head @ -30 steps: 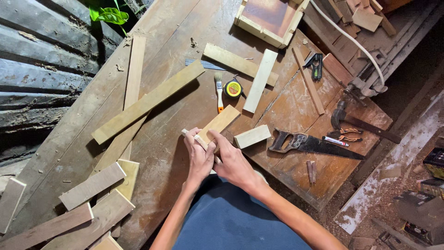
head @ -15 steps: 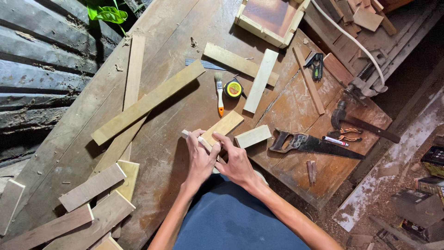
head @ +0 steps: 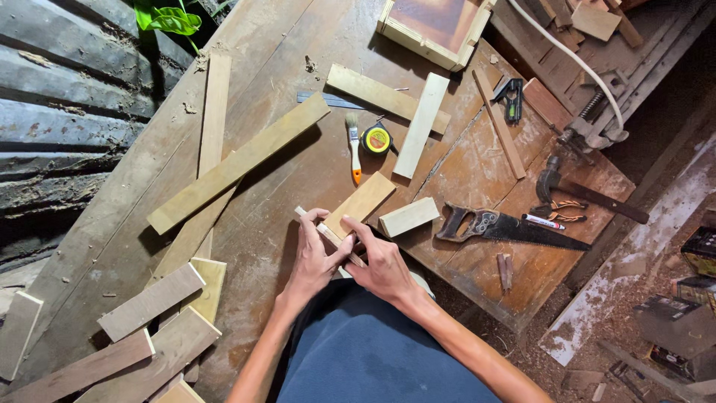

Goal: The person sands a small rectangular wooden block with sandpaper on a workbench, then places it aside. They pick up another block, sand it, and set it down. Finally, they pick up a nail and hammer it into a piece of paper on the workbench.

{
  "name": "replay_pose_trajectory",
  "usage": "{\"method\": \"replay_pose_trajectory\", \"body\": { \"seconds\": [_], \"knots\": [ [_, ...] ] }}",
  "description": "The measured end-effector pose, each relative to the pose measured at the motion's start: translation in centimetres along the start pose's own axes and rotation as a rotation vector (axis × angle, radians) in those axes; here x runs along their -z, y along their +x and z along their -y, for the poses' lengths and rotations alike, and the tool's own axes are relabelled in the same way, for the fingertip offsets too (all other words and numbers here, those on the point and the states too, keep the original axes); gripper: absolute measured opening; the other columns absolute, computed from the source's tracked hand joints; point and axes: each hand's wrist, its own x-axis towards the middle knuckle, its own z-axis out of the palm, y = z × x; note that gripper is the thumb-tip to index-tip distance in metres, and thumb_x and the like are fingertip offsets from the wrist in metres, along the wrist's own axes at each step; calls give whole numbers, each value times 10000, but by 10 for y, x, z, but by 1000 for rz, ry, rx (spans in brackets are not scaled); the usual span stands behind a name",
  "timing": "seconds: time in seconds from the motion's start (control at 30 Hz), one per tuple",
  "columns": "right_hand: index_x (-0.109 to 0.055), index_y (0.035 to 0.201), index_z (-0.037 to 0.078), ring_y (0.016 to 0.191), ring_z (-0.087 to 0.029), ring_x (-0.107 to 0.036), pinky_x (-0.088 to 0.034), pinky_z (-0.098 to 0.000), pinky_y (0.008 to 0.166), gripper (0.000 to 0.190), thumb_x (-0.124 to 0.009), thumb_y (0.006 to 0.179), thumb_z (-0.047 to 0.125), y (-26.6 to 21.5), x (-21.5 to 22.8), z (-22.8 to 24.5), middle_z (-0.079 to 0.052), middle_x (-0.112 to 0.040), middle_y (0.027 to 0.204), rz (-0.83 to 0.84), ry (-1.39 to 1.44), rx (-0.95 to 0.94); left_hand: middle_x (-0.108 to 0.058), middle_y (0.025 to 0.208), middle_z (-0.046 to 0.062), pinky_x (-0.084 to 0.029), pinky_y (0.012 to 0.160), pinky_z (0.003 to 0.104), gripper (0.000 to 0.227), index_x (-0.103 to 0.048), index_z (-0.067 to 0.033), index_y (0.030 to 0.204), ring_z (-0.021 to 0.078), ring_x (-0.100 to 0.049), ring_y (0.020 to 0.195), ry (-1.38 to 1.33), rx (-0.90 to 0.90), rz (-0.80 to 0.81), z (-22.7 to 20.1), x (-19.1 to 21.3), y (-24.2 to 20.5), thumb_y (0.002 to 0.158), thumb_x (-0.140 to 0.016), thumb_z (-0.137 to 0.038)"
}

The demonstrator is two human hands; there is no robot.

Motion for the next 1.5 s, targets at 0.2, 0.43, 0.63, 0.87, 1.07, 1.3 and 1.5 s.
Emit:
{"method": "replay_pose_trajectory", "body": {
  "seconds": [0.2, 0.43, 0.63, 0.87, 1.07, 1.3, 1.5],
  "knots": [
    [-482, 1481, 53, 867, -267, -786, -613, -371, 742, 756, -799, 796, 18, -3, 5, -1, -161, -745, 974, 61, 45, -55, -697, 1272, 104, -468, 1062, 402, 681, -599, -99, 1327, 228, -636, 1225, -130, -82, 341, -15, 50, 20, 747, -883, -314],
    [-474, 1471, 66, 845, -233, -786, -613, -355, 731, 723, -798, 825, 33, -8, 9, 0, -151, -747, 1036, 60, 23, 70, -720, 1201, 29, -510, 1000, 354, 544, -644, -168, 1278, 169, -662, 1131, -113, 31, 532, -6, 66, 33, 781, -860, -220],
    [-514, 1459, 71, 843, -240, -772, -606, -356, 733, 694, -815, 834, 56, -12, 19, -4, -116, -740, 961, 121, 17, 33, -700, 1093, 9, -533, 962, 307, 478, -618, -159, 1272, 116, -646, 1066, -349, 189, 684, 10, 62, 36, 829, -783, -88],
    [-533, 1409, 49, 897, -310, -752, -600, -379, 763, 644, -825, 836, 75, -14, 28, -10, -171, -732, 1109, 132, 14, 104, -731, 1026, 33, -561, 899, 289, 375, -661, -74, 1247, 109, -686, 963, -424, 220, 852, 14, 57, 43, 879, -715, -30],
    [-545, 1410, 48, 915, -306, -765, -606, -378, 778, 652, -821, 820, 78, -18, 35, -13, -155, -739, 1094, 177, 44, 35, -747, 1102, 58, -569, 905, 289, 421, -692, -62, 1288, 125, -706, 972, -427, 159, 902, 12, 50, 44, 870, -701, -14],
    [-551, 1403, 46, 909, -292, -764, -608, -365, 769, 648, -824, 816, 58, -21, 35, -13, -155, -740, 1124, 149, 21, 43, -752, 1152, 46, -577, 946, 290, 356, -725, -51, 1235, 132, -722, 1040, -506, 176, 867, 12, 43, 38, 883, -689, -16],
    [-577, 1380, 28, 926, -274, -764, -612, -348, 787, 645, -826, 785, 33, -29, 34, -16, -140, -742, 1135, 155, 26, 95, -774, 1135, 49, -567, 941, 278, 335, -741, -44, 1211, 126, -709, 1039, -445, 141, 834, 14, 41, 25, 878, -726, -15]
  ]
}}
